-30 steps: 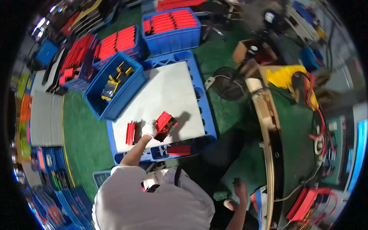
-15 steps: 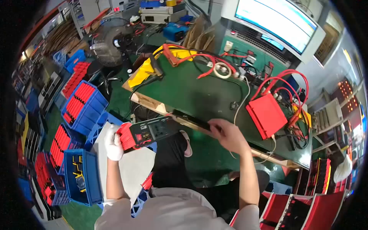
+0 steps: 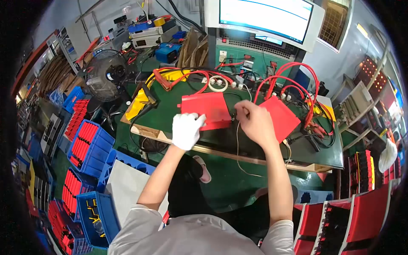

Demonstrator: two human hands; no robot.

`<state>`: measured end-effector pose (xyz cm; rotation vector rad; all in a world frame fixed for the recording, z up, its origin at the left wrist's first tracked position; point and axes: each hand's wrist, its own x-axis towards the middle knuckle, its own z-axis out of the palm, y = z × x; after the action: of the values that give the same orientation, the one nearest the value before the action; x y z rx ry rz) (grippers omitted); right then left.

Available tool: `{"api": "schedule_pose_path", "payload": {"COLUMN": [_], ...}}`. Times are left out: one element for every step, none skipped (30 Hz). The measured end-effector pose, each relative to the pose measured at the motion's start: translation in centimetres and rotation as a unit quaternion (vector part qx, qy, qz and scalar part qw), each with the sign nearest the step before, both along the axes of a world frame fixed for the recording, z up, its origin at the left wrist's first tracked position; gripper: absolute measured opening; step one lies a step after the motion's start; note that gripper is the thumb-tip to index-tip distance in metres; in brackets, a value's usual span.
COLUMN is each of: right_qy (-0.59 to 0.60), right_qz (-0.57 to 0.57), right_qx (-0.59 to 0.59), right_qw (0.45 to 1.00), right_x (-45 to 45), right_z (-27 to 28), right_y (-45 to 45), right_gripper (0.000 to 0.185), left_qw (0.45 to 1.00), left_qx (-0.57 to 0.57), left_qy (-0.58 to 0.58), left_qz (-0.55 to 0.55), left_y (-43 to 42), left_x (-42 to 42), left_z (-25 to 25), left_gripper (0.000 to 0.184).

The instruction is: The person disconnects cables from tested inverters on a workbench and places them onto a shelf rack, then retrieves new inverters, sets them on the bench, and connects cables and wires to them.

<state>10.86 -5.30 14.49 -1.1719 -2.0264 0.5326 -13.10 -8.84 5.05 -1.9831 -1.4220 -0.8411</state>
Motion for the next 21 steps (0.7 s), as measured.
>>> {"api": "schedule_pose_path", "payload": {"right_qy": [0.022, 0.019, 0.015, 0.012, 0.008, 0.003, -0.012, -0.027, -0.046, -0.063, -0.091, -0.134, -0.149, -0.164, -0.164, -0.177, -0.209, -0.241, -0.279, -0.289, -0.277], "right_qz": [0.003, 0.000, -0.001, -0.002, 0.008, 0.017, 0.016, 0.015, 0.010, 0.005, 0.009, -0.001, -0.013, -0.026, -0.057, -0.078, -0.088, -0.096, -0.100, -0.100, -0.100], "right_qx": [-0.002, 0.003, 0.008, 0.014, 0.009, 0.003, 0.023, 0.043, 0.038, 0.032, 0.024, 0.004, 0.009, 0.015, -0.019, 0.004, -0.001, -0.005, -0.030, -0.013, -0.065], "right_qw": [1.000, 1.000, 1.000, 1.000, 1.000, 1.000, 1.000, 0.999, 0.998, 0.997, 0.996, 0.991, 0.989, 0.986, 0.985, 0.981, 0.974, 0.966, 0.955, 0.952, 0.954], "right_x": [-0.3, -0.7, -1.2, -1.8, -2.5, -3.3, -4.3, -5.3, -6.5, -7.8, -9.1, -10.4, -11.6, -12.9, -14.1, -15.1, -15.8, -16.5, -17.6, -18.0, -18.6], "right_z": [0.5, 0.8, 1.1, 1.4, 1.5, 1.3, 0.4, -0.6, -1.1, -1.5, -2.1, -3.4, -4.1, -4.7, -5.5, -6.1, -6.7, -6.8, -7.1, -7.6, -7.8], "right_y": [0.7, 1.5, 2.5, 3.5, 4.7, 6.1, 8.0, 10.0, 11.3, 12.3, 13.5, 15.3, 15.9, 16.5, 17.6, 18.3, 19.0, 19.3, 20.1, 20.2, 20.7], "right_gripper": [0.021, 0.021, 0.022, 0.022, 0.024, 0.026, 0.027, 0.029, 0.030, 0.032, 0.031, 0.031, 0.031, 0.032, 0.033, 0.035, 0.037, 0.039, 0.043, 0.049, 0.050], "left_qw": [0.995, 0.997, 0.992, 0.984, 0.977, 0.968, 0.938, 0.931, 0.909, 0.884, 0.859, 0.830, 0.842, 0.863, 0.863, 0.864, 0.870, 0.906, 0.903, 0.899, 0.928], "left_qx": [-0.100, -0.051, -0.073, -0.094, -0.079, -0.063, -0.068, -0.079, -0.054, -0.028, -0.085, -0.141, -0.204, -0.186, -0.183, -0.181, -0.180, -0.137, -0.154, -0.172, -0.127], "left_qy": [-0.026, -0.043, -0.092, -0.140, -0.182, -0.224, -0.332, -0.356, -0.412, -0.467, -0.504, -0.537, -0.496, -0.469, -0.469, -0.470, -0.459, -0.399, -0.401, -0.402, -0.349], "left_qz": [-0.002, -0.026, -0.043, -0.059, -0.074, -0.088, -0.074, -0.033, -0.023, -0.012, 0.019, 0.050, 0.046, 0.037, 0.031, 0.025, 0.015, 0.024, 0.021, 0.018, 0.015], "left_y": [-0.4, -0.8, -1.2, -1.4, -1.0, -0.5, 0.1, 0.1, 2.1, 4.2, 5.3, 6.1, 6.3, 7.3, 7.3, 7.3, 7.6, 8.0, 8.4, 8.7, 9.4], "left_x": [0.2, 0.4, 0.1, -0.4, -1.3, -2.5, -3.6, -4.5, -6.1, -7.7, -8.3, -8.6, -9.0, -9.3, -9.1, -8.9, -9.0, -9.0, -9.2, -9.4, -9.7], "left_z": [0.1, 0.1, 0.2, 0.3, 0.1, -0.5, -1.1, -0.1, -1.6, -3.9, -5.1, -5.4, -5.3, -6.3, -5.7, -5.4, -5.5, -5.5, -5.4, -5.4, -5.5], "left_gripper": [0.020, 0.020, 0.018, 0.016, 0.016, 0.016, 0.018, 0.023, 0.026, 0.029, 0.030, 0.033, 0.035, 0.031, 0.026, 0.022, 0.018, 0.015, 0.014, 0.013, 0.011]}}
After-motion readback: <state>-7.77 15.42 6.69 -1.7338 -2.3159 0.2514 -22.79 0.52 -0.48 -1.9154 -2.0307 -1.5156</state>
